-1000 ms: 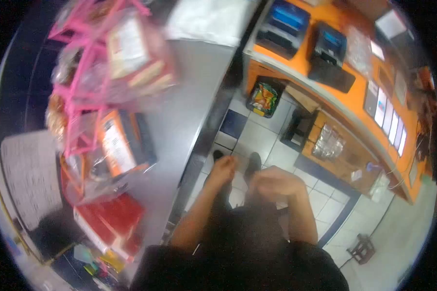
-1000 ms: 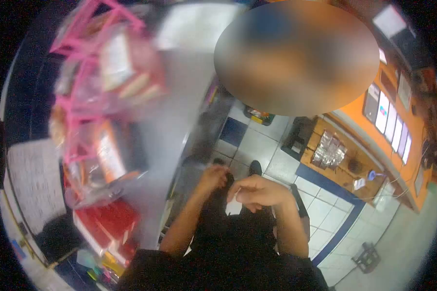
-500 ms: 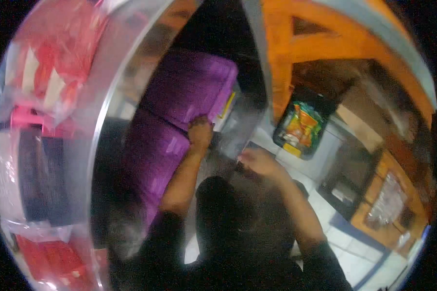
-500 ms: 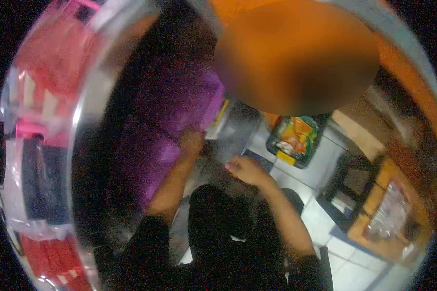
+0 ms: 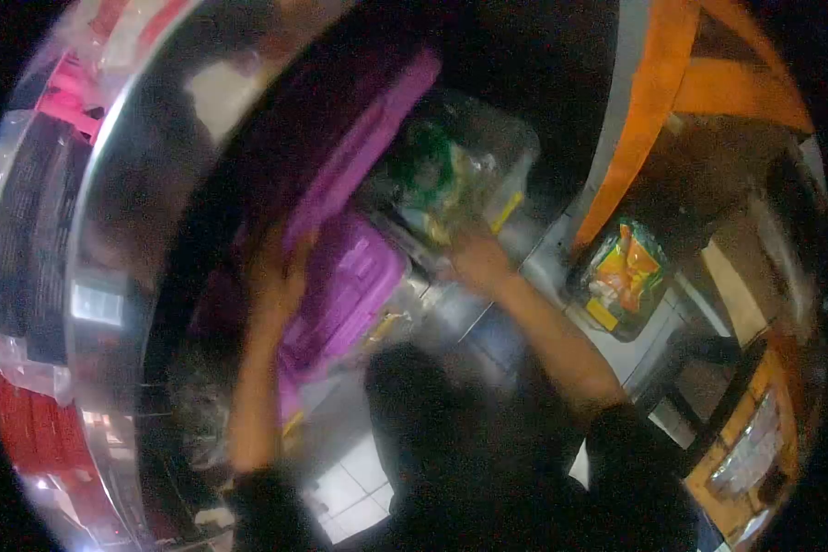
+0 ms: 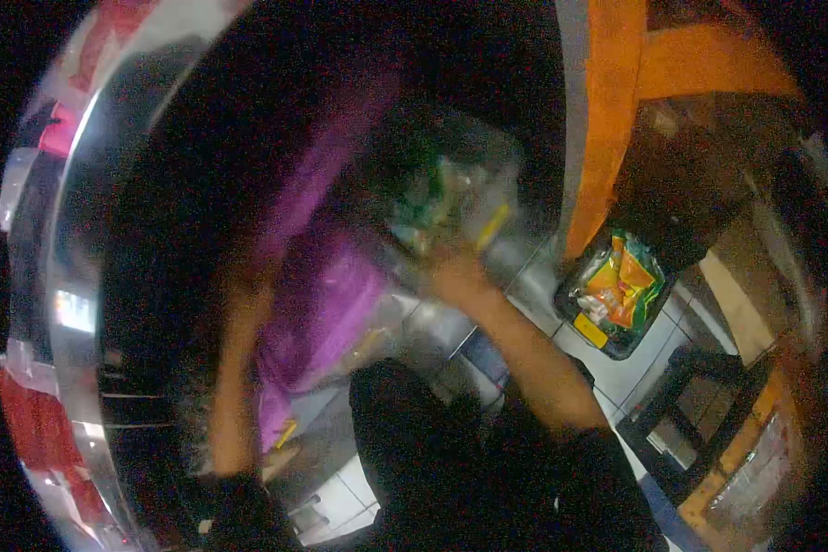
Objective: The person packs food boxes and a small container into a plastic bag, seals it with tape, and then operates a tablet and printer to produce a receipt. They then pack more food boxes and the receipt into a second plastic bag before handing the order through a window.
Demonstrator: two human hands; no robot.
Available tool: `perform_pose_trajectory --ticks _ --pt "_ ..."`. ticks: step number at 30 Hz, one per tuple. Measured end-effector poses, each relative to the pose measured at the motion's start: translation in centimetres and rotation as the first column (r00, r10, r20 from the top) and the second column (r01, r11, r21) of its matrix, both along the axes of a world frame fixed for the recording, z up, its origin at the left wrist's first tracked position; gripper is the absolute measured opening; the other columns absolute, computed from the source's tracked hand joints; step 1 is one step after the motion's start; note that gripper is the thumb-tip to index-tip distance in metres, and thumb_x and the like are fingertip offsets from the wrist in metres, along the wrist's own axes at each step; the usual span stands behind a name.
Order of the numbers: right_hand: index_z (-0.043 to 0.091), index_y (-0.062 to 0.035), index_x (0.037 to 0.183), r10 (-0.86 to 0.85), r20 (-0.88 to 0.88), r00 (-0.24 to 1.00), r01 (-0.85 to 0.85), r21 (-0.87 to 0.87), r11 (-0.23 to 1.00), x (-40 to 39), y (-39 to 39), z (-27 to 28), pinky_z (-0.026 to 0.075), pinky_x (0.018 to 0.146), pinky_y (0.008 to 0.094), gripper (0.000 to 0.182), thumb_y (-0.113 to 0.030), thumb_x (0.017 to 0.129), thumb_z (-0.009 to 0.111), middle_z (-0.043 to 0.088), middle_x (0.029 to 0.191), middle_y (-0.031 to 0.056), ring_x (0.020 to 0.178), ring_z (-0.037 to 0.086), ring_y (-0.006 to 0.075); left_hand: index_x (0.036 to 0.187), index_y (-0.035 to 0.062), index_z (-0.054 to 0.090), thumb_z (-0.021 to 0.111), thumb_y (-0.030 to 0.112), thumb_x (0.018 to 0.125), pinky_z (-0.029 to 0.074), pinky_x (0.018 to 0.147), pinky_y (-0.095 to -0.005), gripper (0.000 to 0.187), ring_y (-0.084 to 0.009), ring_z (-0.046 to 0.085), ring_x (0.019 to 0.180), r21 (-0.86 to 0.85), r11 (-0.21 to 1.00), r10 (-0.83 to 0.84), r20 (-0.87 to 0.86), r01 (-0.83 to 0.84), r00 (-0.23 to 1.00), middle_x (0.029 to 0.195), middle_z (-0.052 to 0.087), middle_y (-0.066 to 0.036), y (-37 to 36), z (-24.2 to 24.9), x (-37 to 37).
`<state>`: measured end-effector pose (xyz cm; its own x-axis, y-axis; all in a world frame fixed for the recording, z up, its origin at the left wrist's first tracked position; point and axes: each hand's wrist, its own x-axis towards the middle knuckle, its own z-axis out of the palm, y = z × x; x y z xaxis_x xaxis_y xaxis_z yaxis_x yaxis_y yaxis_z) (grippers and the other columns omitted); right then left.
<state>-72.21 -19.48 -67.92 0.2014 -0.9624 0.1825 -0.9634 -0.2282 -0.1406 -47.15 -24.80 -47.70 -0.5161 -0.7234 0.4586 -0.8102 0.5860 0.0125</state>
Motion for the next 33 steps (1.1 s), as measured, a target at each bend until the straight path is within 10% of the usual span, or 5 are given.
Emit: perform_pose_trajectory --ticks 3,5,10,24,33 --pt "0.069 -0.0026 0.105 0.126 0.176 0.976 -0.087 -0.215 0.973 -1.2 1.9 -1.2 0.029 0.109 0.0521 0.057 -0.054 0.083 0.059 0.066 0.104 0.0194 0.114 0.055 0.0354 0.125 0.0012 0.056 0.057 0.041 0.092 0.041 0.098 -0.0492 0.052 -0.0452 0.05 0.116 0.118 0.963 0.242 0.03 -0.244 0.97 0.125 0.054 -0.027 5.0 -4.0 8.2" --pt "0.072 -0.0022 0.094 -0.185 0.245 0.952 0.005 0.59 0.808 -3.0 2.3 4.6 0.036 0.103 0.0537 0.05 -0.05 0.085 0.06 0.067 0.095 0.0204 0.106 0.06 0.0374 0.128 -0.0006 0.053 0.059 0.036 0.09 0.038 0.101 -0.0487 0.053 -0.0443 0.049 0.118 0.166 0.935 0.311 0.038 -0.313 0.95 0.127 0.053 -0.027 8.1 -6.1 12.7" --pt "0.071 -0.0044 0.097 -0.537 0.296 0.79 0.334 0.528 0.781 -6.1 -7.6 -3.0 0.046 0.09 0.0573 0.036 -0.037 0.087 0.061 0.067 0.102 0.0221 0.106 0.061 0.0369 0.119 -0.0016 0.056 0.064 0.026 0.087 0.039 0.097 -0.0499 0.043 -0.0434 0.052 0.11 0.263 0.866 0.447 -0.033 -0.424 0.894 0.117 0.056 -0.026 13.1 -14.8 20.6" --pt "0.06 -0.0035 0.108 -0.373 0.521 0.768 0.633 -0.528 0.566 -5.8 15.6 10.9 0.052 0.066 0.0426 0.032 0.001 0.077 0.065 0.067 0.091 0.0191 0.078 0.067 0.0344 0.113 -0.0021 0.058 0.067 0.019 0.083 0.045 0.078 -0.0497 0.038 -0.0398 0.057 0.091 0.195 0.978 -0.05 -0.12 0.073 0.991 0.101 0.062 -0.02 12.6 -15.6 -5.0" --pt "0.063 -0.0018 0.1 -0.795 0.531 0.293 0.817 0.294 0.497 -1.1 36.0 24.6 0.05 0.07 0.0426 0.021 -0.008 0.08 0.064 0.066 0.087 0.0169 0.079 0.064 0.036 0.117 -0.0001 0.058 0.057 0.044 0.09 0.045 0.087 -0.0512 0.052 -0.0348 0.056 0.106 0.615 0.78 0.077 -0.272 0.112 0.959 0.113 0.059 -0.019 16.5 -6.4 -16.1"
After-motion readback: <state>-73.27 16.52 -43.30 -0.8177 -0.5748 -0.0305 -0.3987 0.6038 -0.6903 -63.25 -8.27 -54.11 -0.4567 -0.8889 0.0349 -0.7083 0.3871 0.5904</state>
